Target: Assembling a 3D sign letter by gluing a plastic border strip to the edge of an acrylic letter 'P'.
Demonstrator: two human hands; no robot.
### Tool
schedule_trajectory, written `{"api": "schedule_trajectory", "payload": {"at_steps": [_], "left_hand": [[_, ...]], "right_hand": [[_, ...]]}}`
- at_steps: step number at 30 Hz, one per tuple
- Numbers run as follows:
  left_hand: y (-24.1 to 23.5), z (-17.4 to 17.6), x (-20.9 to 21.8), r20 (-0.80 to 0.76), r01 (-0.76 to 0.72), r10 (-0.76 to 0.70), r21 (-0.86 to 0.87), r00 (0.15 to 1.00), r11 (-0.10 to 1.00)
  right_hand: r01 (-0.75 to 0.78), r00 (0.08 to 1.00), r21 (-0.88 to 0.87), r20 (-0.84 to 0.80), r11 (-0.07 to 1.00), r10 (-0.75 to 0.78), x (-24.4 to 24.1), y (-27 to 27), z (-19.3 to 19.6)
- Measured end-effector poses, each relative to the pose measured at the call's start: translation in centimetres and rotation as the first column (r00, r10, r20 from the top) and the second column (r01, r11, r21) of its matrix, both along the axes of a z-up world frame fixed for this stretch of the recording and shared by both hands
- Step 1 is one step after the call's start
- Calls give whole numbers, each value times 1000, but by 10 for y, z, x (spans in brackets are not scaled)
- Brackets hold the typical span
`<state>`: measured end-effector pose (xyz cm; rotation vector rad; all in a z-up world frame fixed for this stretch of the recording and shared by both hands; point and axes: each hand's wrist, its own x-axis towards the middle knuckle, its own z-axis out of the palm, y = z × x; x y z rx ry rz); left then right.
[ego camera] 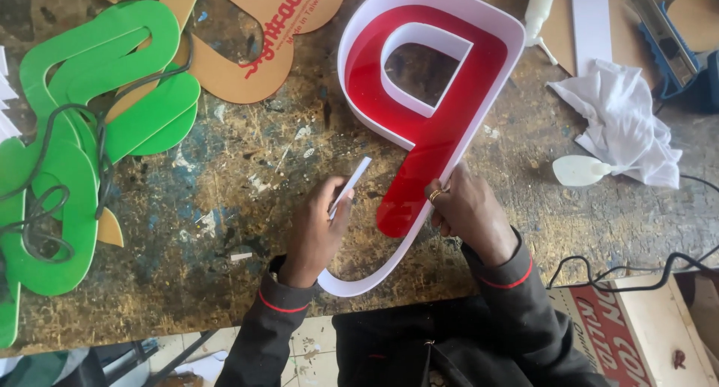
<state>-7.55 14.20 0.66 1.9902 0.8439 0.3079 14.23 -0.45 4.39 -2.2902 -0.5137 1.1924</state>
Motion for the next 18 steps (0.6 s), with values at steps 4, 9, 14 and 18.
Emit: {"api": "schedule_trajectory", "payload": {"at_steps": [4, 9, 14, 18], "left_hand": [[6, 1, 11, -59, 38, -43, -85, 997, 996], [6, -4, 23, -47, 100, -107, -134, 993, 986], [4, 9, 32, -52, 113, -124, -171, 991, 979], [4, 1, 41, -61, 129, -137, -124, 989, 984]], "right_hand": [[-4, 1000, -7, -9, 1000, 4, -1, 0, 4], [17, 1000, 1, -19, 1000, -17, 1, -1, 5], [23, 999, 36, -44, 999, -21, 2, -2, 0], [28, 998, 49, -56, 998, -25, 1, -1, 5]]}}
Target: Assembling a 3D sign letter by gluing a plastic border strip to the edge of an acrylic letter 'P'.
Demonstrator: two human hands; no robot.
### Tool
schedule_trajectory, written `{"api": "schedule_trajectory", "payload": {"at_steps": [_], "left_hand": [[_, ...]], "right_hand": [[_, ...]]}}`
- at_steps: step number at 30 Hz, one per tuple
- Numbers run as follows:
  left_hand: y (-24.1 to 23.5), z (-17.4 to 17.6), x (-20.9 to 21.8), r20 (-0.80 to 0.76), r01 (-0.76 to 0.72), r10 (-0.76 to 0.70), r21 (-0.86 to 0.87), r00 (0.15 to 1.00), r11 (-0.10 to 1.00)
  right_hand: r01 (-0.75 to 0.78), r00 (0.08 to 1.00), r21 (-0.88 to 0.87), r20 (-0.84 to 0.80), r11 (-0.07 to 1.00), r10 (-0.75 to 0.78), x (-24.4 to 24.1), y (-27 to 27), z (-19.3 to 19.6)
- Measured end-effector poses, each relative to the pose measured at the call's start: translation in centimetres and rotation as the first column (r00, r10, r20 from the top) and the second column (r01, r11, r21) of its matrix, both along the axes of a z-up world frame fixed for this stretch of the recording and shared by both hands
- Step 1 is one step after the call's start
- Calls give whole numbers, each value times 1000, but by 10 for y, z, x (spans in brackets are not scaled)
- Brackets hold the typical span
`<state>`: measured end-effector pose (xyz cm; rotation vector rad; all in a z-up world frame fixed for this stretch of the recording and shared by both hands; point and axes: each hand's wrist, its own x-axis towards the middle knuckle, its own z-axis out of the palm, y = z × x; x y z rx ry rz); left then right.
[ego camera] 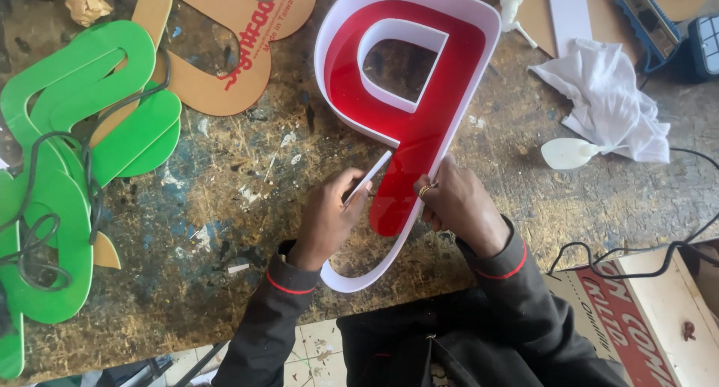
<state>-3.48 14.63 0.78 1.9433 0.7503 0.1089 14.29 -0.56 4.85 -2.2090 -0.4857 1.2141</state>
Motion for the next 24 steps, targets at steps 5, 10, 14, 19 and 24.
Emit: {"api": "schedule_trajectory", "payload": {"at_steps": [5, 10, 14, 19, 24], "left_hand": [[0, 0, 11, 31, 24, -22, -59, 999, 998], [-3, 4, 21, 42, 46, -44, -57, 998, 997], [-3, -7, 27, 46, 76, -77, 24, 996, 997], [-5, -20, 35, 104, 74, -79, 49, 991, 996], [-7, -28, 35, 119, 67, -76, 73, 990, 995]], "right_hand": [[19, 1000, 4, -10, 1000, -19, -2, 4, 9], [10, 1000, 15, -11, 1000, -9, -1, 5, 7], [24, 999, 24, -30, 999, -24, 3, 0, -2], [37, 999, 61, -38, 997, -35, 4, 0, -2], [42, 999, 90, -37, 995, -39, 5, -2, -1]]}}
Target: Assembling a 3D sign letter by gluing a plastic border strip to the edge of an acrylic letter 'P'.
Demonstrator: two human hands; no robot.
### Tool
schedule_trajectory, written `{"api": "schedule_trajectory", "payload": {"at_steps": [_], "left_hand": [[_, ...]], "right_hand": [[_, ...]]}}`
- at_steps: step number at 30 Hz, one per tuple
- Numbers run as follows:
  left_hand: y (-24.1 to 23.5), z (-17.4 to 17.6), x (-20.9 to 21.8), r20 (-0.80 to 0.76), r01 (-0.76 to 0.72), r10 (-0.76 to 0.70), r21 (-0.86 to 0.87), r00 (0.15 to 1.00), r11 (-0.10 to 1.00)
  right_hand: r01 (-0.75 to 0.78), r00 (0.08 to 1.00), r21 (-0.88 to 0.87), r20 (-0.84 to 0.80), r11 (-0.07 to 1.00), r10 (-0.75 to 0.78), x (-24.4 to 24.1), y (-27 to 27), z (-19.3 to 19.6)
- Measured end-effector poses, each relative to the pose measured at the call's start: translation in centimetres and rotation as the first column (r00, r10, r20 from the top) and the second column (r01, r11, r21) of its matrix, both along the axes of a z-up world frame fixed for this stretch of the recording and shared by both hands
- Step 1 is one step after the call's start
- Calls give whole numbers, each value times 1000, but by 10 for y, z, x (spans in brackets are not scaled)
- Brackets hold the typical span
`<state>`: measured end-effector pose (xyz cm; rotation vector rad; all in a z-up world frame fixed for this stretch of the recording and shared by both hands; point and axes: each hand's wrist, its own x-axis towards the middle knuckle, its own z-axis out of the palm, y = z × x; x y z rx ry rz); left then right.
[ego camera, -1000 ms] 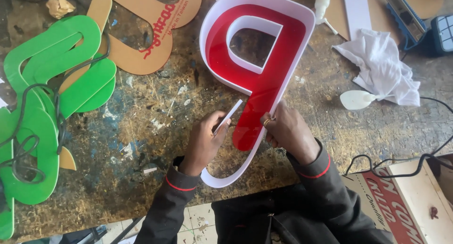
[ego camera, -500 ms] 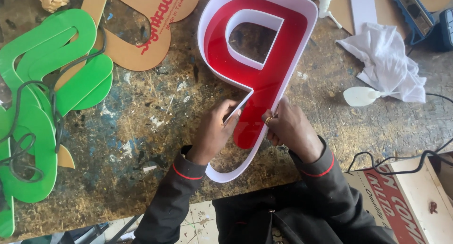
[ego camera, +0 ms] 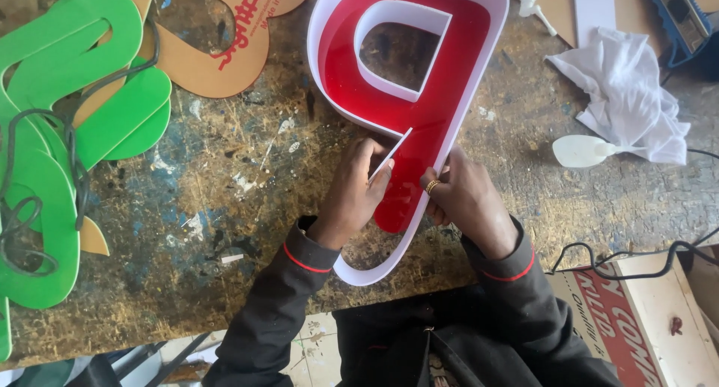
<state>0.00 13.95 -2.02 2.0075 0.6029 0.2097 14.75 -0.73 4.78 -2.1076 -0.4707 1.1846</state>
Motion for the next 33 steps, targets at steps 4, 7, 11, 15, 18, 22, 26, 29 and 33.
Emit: {"api": "schedule_trajectory", "payload": {"at_steps": [4, 7, 11, 15, 18, 22, 26, 29, 33], "left_hand": [[4, -3, 0, -24, 4, -3, 11, 1000, 1000], [0, -5, 0, -7, -17, 17, 5, 1000, 1000], [-13, 5, 3, 71, -105, 105, 0, 992, 994], [-33, -16, 14, 106, -157, 149, 79, 983, 984], [-39, -13, 22, 117, -214, 197, 156, 973, 964], [-45, -26, 28, 108, -232, 218, 140, 970, 963], [-54, -35, 35, 111, -281, 266, 146, 957, 949], [-58, -37, 40, 153, -329, 309, 127, 939, 936], [-60, -37, 44, 174, -360, 333, 166, 927, 918]], "right_hand": [[35, 999, 11, 18, 999, -35, 0, -3, -4], [12, 1000, -7, 15, 1000, -12, 5, -2, -8], [-59, 998, -13, 38, 998, 59, 16, 3, -5], [-93, 996, -17, 8, 996, 93, 24, 4, 0], [-81, 997, -9, -1, 997, 81, 28, 2, -2], [-53, 998, 70, 24, 996, 52, 29, -7, -12], [-8, 986, 105, 164, 994, -9, 23, -10, -3], [-12, 986, 149, 165, 989, -13, 22, -13, -6], [-58, 967, 195, 255, 979, 6, 20, -19, -18]]}}
